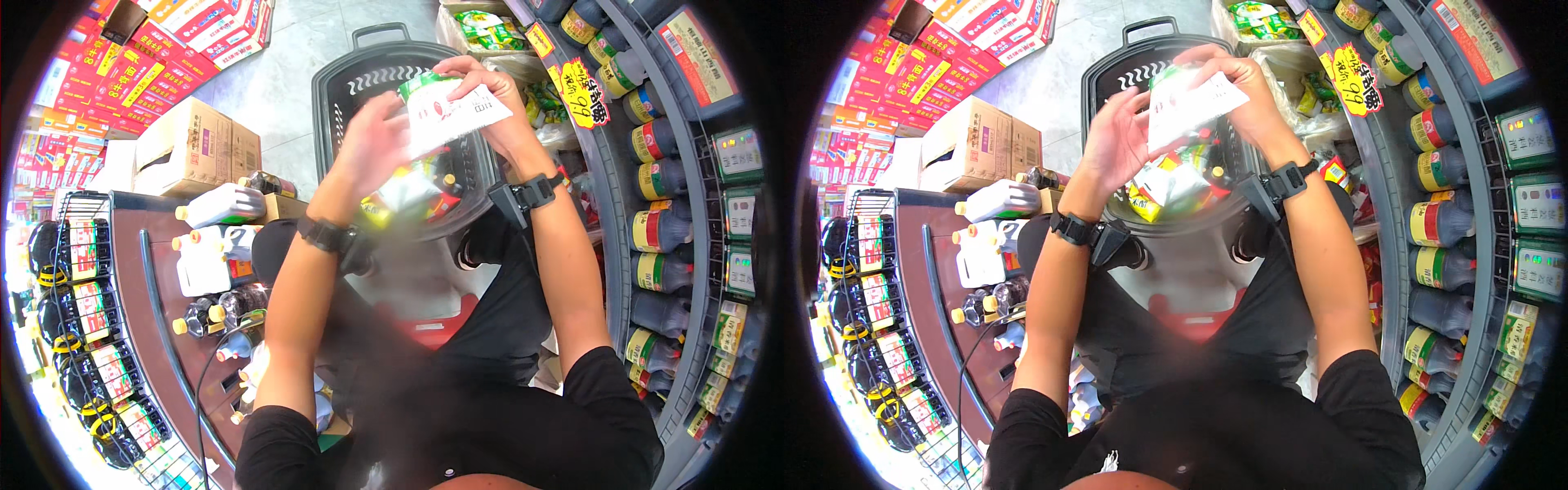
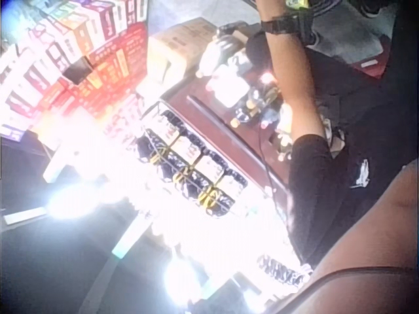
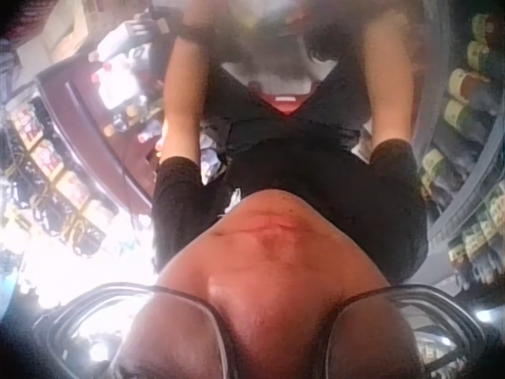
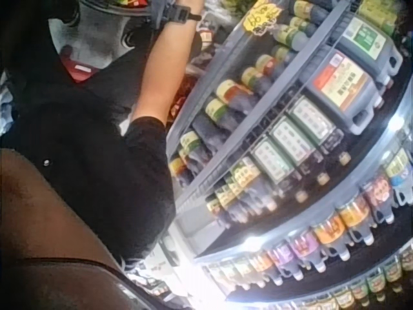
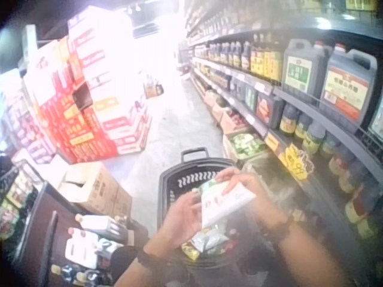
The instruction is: The person organizes items within a handheld shopping basket by picking up various packaged food products and bottles and placing them into different positions within the basket while sitting on a red stool.
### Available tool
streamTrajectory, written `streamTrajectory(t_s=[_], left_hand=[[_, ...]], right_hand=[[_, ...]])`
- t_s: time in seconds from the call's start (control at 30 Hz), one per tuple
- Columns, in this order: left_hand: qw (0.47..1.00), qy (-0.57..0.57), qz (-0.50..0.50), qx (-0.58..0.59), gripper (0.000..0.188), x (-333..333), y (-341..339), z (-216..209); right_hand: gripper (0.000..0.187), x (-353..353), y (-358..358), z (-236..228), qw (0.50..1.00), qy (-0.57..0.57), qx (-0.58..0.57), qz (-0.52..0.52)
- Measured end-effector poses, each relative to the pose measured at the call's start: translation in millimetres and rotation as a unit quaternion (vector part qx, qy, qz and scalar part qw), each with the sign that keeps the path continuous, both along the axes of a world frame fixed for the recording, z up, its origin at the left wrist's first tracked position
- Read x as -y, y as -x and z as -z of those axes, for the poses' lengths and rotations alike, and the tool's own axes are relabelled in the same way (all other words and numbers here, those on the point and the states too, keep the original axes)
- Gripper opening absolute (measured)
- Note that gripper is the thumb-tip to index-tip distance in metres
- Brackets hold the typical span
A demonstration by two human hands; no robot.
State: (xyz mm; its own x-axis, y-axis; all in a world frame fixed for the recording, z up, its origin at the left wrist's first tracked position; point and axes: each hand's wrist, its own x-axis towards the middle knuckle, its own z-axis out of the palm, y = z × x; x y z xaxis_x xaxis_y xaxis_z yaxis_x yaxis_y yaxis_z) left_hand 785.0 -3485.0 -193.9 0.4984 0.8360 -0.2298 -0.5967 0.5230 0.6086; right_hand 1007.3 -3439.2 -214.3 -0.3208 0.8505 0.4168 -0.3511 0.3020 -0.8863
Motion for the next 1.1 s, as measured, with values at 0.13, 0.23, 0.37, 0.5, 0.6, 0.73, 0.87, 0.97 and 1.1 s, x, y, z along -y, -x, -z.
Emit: streamTrajectory(t_s=[0.13, 0.23, 0.37, 0.5, 0.6, 0.73, 0.87, 0.97, 1.1], left_hand=[[0.981, -0.093, -0.122, -0.119, 0.051, -7, 2, 34], [0.978, -0.099, -0.168, -0.067, 0.048, -6, -4, 22], [0.972, -0.116, -0.201, -0.037, 0.047, -7, 4, 11], [0.964, -0.111, -0.235, -0.058, 0.039, -7, 5, 14], [0.966, -0.132, -0.213, -0.059, 0.041, -7, 3, 19], [0.970, -0.132, -0.185, -0.081, 0.040, -6, 7, 8], [0.981, -0.137, -0.126, -0.058, 0.035, -5, 14, -2], [0.985, -0.124, -0.102, -0.060, 0.033, -6, 16, -5], [0.984, -0.135, -0.072, -0.090, 0.032, -9, 17, 0]], right_hand=[[0.032, 0, 11, -8, 0.977, -0.158, 0.126, 0.067], [0.054, 2, 14, -5, 0.975, -0.037, 0.108, 0.191], [0.044, 1, 2, -14, 0.939, 0.328, -0.089, -0.062], [0.055, 18, 20, -23, 0.960, 0.273, 0.016, -0.064], [0.057, 18, 24, -19, 0.979, 0.197, 0.055, 0.015], [0.061, 8, 20, -9, 0.984, 0.147, 0.051, 0.083], [0.067, 6, 15, -9, 0.986, 0.117, 0.001, 0.119], [0.069, 9, 14, -15, 0.986, 0.121, -0.031, 0.113], [0.067, 5, 13, -9, 0.987, 0.109, -0.028, 0.117]])
